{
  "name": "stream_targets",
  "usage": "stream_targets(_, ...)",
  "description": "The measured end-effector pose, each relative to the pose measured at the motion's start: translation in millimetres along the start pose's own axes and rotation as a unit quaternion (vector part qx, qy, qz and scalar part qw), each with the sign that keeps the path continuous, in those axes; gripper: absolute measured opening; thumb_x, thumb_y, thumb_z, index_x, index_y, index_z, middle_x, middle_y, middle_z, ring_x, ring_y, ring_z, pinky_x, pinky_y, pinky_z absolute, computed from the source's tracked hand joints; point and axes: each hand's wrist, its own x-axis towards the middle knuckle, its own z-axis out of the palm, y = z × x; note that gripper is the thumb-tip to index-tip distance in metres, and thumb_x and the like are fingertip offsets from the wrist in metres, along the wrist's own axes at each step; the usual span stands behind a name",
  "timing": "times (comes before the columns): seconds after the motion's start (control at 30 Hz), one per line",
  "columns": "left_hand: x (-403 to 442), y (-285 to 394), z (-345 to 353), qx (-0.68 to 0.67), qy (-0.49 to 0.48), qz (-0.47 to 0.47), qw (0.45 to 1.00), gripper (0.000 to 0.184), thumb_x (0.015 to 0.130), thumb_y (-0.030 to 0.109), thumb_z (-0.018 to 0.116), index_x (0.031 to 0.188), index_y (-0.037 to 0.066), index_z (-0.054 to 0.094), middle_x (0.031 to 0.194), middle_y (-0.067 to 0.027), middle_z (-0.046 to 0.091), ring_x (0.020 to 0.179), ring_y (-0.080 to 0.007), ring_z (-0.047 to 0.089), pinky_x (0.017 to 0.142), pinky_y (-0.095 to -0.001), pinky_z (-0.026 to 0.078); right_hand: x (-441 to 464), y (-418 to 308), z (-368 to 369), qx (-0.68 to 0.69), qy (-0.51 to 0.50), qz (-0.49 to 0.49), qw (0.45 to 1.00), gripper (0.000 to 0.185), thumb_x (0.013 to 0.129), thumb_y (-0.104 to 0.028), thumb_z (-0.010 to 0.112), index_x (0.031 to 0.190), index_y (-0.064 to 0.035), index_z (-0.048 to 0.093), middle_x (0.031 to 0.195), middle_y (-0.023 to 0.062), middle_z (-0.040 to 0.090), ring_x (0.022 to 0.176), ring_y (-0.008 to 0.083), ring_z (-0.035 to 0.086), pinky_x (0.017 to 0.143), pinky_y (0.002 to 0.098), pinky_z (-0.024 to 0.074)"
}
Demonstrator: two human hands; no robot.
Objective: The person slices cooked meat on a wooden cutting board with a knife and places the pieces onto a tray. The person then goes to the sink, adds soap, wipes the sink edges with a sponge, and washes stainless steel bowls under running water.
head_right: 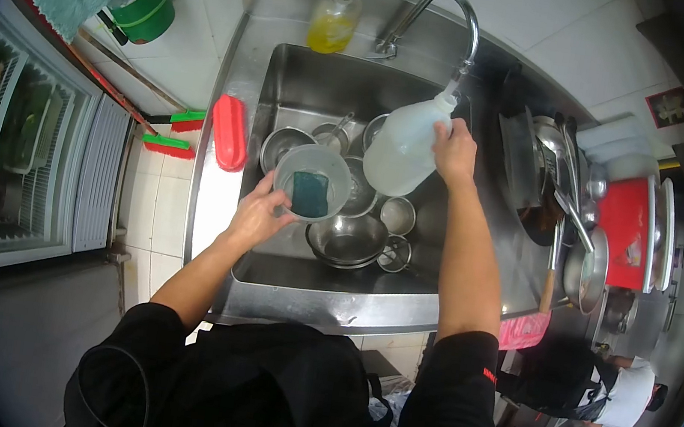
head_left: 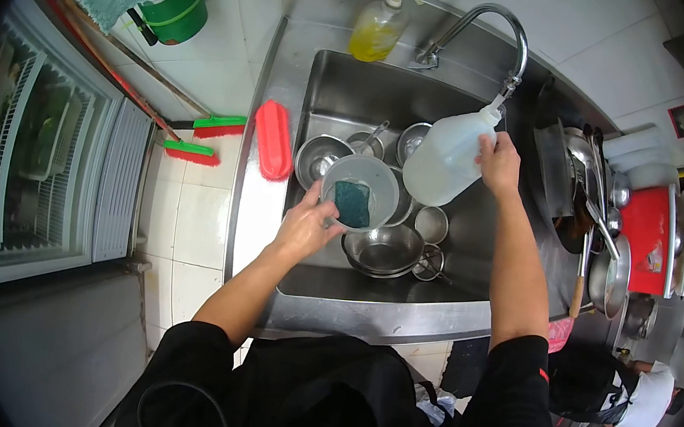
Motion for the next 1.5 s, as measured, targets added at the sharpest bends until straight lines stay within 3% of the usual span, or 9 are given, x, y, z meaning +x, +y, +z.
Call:
stream_targets(0.1,0,0,-1,0.001,-0.001,0.005,1.0,0.032,0.071,0.018,0.086,0.093,0.007,0.066,0.149,-0.0338,0.036,0.108,-0.0468,0.063,0.085,-0.0455,0.057,-3,-1,0,-0.016,-0.001,-0.017,1.0,0.031,0.096,-0.033,0.062,0.097,-0.0017,0.061,0.073,0.0133,0.069,0.074,0.026,0.072,0.07,0.0392,0.0528)
stream_targets(0.2,-1,3,-3,-0.004,-0.008,-0.006,1.0,0.032,0.071,0.018,0.086,0.094,0.007,0.066,0.148,-0.0339,0.037,0.107,-0.0463,0.064,0.085,-0.0447,0.057,-7,-2,1,0.003,-0.01,-0.01,1.0,0.031,0.094,-0.031,0.062,0.098,-0.0011,0.06,0.082,0.0222,0.069,0.083,0.0396,0.069,0.078,0.0478,0.051)
stream_targets(0.77,-2,9,-2,-0.011,-0.025,-0.049,0.998,0.033,0.07,0.018,0.087,0.094,0.008,0.067,0.148,-0.0331,0.039,0.11,-0.042,0.064,0.085,-0.0404,0.058,4,14,12,-0.023,-0.019,-0.002,1.0,0.034,0.092,-0.031,0.065,0.101,0.0004,0.058,0.098,0.0293,0.067,0.098,0.048,0.063,0.084,0.0526,0.0495)
stream_targets(0.9,2,4,-2,-0.018,-0.028,-0.026,0.999,0.031,0.072,0.02,0.085,0.094,0.009,0.066,0.147,-0.0343,0.038,0.101,-0.0437,0.067,0.082,-0.0444,0.058,6,10,13,-0.019,-0.025,-0.001,0.999,0.033,0.093,-0.031,0.065,0.101,0.0001,0.057,0.095,0.0295,0.067,0.097,0.0486,0.062,0.083,0.0528,0.049)
stream_targets(1.0,18,7,-1,0.024,-0.04,-0.017,0.999,0.03,0.075,0.022,0.083,0.096,0.01,0.065,0.148,-0.0326,0.037,0.097,-0.0437,0.067,0.081,-0.0465,0.057,-9,-15,1,-0.046,-0.01,-0.083,0.995,0.031,0.094,-0.029,0.063,0.1,0.0004,0.055,0.093,0.029,0.066,0.095,0.049,0.062,0.079,0.0529,0.0488)
stream_targets(1.1,44,14,2,0.095,-0.058,-0.017,0.994,0.03,0.077,0.024,0.08,0.098,0.012,0.062,0.151,-0.0293,0.033,0.095,-0.0431,0.068,0.083,-0.0496,0.056,-17,-37,-6,-0.04,-0.03,-0.226,0.973,0.029,0.095,-0.027,0.063,0.098,0.0,0.053,0.093,0.0284,0.064,0.093,0.0486,0.061,0.076,0.0531,0.0484)
stream_targets(1.23,70,24,-3,0.091,-0.079,-0.037,0.992,0.031,0.077,0.027,0.081,0.098,0.013,0.063,0.153,-0.0304,0.032,0.108,-0.0452,0.063,0.09,-0.0501,0.054,-33,-74,-9,-0.134,-0.104,-0.316,0.934,0.027,0.092,-0.028,0.066,0.103,-0.0045,0.058,0.096,0.0224,0.066,0.093,0.043,0.064,0.078,0.0518,0.0518)
stream_targets(1.37,81,27,1,0.077,-0.067,-0.025,0.994,0.032,0.076,0.027,0.081,0.098,0.013,0.063,0.153,-0.0293,0.033,0.11,-0.0455,0.063,0.092,-0.0503,0.053,-55,-122,-19,-0.327,-0.238,-0.203,0.892,0.028,0.089,-0.026,0.068,0.111,-0.0103,0.066,0.103,0.015,0.071,0.101,0.0353,0.068,0.085,0.0471,0.0557)
stream_targets(1.5,83,35,1,0.066,-0.064,-0.014,0.996,0.032,0.076,0.027,0.082,0.097,0.012,0.063,0.153,-0.0283,0.033,0.109,-0.0455,0.063,0.092,-0.0499,0.053,-54,-130,-20,-0.385,-0.28,-0.179,0.861,0.02,0.089,-0.017,0.063,0.106,-0.0101,0.071,0.106,0.0144,0.072,0.102,0.0333,0.069,0.086,0.045,0.0565)
